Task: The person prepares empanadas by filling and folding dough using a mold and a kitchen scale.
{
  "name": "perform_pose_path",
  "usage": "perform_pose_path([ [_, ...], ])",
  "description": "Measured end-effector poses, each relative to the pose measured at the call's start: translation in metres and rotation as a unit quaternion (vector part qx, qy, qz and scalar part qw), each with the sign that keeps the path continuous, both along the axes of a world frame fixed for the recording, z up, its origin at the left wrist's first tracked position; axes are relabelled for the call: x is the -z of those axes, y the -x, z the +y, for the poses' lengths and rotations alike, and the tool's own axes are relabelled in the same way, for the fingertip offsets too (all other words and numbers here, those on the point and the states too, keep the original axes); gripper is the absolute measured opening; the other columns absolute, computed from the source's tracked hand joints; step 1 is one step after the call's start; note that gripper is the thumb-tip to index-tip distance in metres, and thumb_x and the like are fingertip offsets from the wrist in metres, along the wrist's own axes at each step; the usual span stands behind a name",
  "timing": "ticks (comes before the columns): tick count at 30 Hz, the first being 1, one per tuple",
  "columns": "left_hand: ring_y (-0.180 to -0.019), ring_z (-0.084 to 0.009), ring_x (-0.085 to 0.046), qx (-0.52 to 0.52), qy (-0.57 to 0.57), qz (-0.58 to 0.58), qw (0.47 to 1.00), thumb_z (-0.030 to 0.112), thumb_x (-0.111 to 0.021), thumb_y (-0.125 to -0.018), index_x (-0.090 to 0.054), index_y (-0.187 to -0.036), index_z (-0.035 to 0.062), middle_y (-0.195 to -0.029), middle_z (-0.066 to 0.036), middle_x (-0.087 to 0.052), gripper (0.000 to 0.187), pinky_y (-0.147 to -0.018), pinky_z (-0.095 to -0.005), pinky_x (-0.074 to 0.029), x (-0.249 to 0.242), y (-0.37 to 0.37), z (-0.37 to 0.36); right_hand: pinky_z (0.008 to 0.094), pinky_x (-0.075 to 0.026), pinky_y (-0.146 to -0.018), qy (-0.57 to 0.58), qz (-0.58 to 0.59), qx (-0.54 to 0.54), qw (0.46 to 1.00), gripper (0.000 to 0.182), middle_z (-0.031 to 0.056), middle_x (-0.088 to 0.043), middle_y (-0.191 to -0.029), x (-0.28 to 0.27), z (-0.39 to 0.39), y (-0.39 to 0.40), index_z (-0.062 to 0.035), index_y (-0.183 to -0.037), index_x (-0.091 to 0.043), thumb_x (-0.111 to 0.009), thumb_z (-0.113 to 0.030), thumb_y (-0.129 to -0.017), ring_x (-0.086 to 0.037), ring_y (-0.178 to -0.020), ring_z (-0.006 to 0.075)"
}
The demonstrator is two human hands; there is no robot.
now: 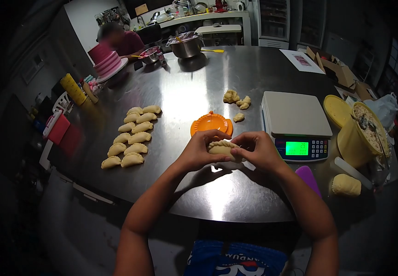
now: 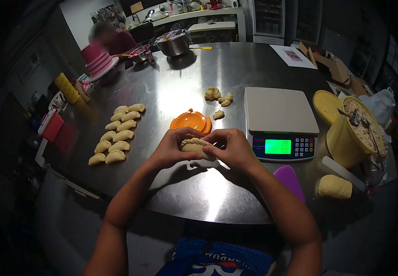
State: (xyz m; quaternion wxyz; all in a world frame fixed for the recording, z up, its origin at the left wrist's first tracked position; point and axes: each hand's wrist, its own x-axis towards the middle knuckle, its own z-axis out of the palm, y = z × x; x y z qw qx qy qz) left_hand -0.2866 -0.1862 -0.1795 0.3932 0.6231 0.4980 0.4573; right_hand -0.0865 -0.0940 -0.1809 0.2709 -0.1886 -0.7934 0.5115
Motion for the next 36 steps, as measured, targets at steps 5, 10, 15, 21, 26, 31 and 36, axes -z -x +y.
perform_pose_path([
  [5,-0.079,-0.0148,-0.069,-0.034,0.033,-0.115,0.992,0.004,-0.083,-0.072,-0.064,-0.107,-0.0037,-0.092,-0.011,-0.07,0.04,-0.065,-0.0259,-0.058,0.001,0.009,0.002,0.0253,-0.055,-0.071,0.18,0.085,0.03,0.98,0.025,0.0077,-0.07,-0.094,-0.002,0.012,-0.001,0.0003,-0.109,-0.067,-0.065,-0.02,-0.094,-0.069,-0.082,0.013],
  [10,-0.079,-0.0163,-0.069,-0.033,0.022,-0.143,0.989,0.006,-0.083,-0.073,-0.064,-0.111,-0.0052,-0.096,-0.014,-0.071,0.044,-0.065,-0.0259,-0.059,-0.002,0.007,0.0,0.0248,-0.055,-0.071,0.151,0.076,0.001,0.986,0.026,0.009,-0.07,-0.09,-0.003,0.012,-0.002,0.0018,-0.106,-0.067,-0.065,-0.021,-0.094,-0.069,-0.081,0.0127],
  [15,-0.078,-0.0169,-0.07,-0.038,0.027,-0.127,0.991,0.005,-0.082,-0.073,-0.065,-0.112,-0.0062,-0.094,-0.015,-0.071,0.044,-0.064,-0.0263,-0.059,-0.001,0.007,-0.001,0.0261,-0.057,-0.073,0.125,0.047,-0.012,0.991,0.025,0.0126,-0.07,-0.088,-0.009,-0.001,-0.001,0.0055,-0.103,-0.066,-0.07,-0.015,-0.089,-0.07,-0.079,0.0144],
  [21,-0.078,-0.0169,-0.07,-0.036,0.014,-0.114,0.993,0.005,-0.082,-0.073,-0.067,-0.108,-0.0063,-0.091,-0.014,-0.071,0.04,-0.062,-0.0259,-0.059,-0.001,0.004,0.0,0.0261,-0.057,-0.069,0.073,0.039,0.032,0.996,0.022,0.0125,-0.071,-0.084,-0.008,-0.004,-0.001,0.006,-0.097,-0.068,-0.072,-0.013,-0.086,-0.07,-0.072,0.0144],
  [26,-0.075,-0.0134,-0.068,-0.036,0.028,-0.114,0.992,0.009,-0.084,-0.073,-0.068,-0.108,-0.0048,-0.09,-0.011,-0.071,0.042,-0.064,-0.0232,-0.057,-0.002,0.001,-0.001,0.0257,-0.056,-0.065,0.011,0.019,0.049,0.999,0.019,0.0108,-0.071,-0.08,-0.004,-0.001,0.0,0.0043,-0.093,-0.069,-0.072,-0.013,-0.085,-0.069,-0.07,0.0129],
  [31,-0.076,-0.0133,-0.068,-0.035,0.015,-0.111,0.993,0.008,-0.084,-0.073,-0.067,-0.109,-0.0047,-0.09,-0.011,-0.071,0.041,-0.065,-0.0234,-0.057,-0.002,0.0,-0.001,0.0253,-0.054,-0.063,0.015,0.037,0.046,0.998,0.019,0.0105,-0.071,-0.079,-0.001,-0.001,0.001,0.0038,-0.09,-0.069,-0.073,-0.014,-0.085,-0.069,-0.068,0.0131],
  [36,-0.077,-0.0138,-0.069,-0.039,0.018,-0.097,0.994,0.008,-0.084,-0.074,-0.067,-0.109,-0.0045,-0.092,-0.012,-0.071,0.04,-0.066,-0.0238,-0.058,-0.004,-0.001,-0.003,0.0244,-0.054,-0.063,0.046,0.042,0.036,0.997,0.019,0.0108,-0.071,-0.078,0.0,-0.003,0.003,0.004,-0.09,-0.068,-0.072,-0.013,-0.086,-0.068,-0.067,0.0124],
])
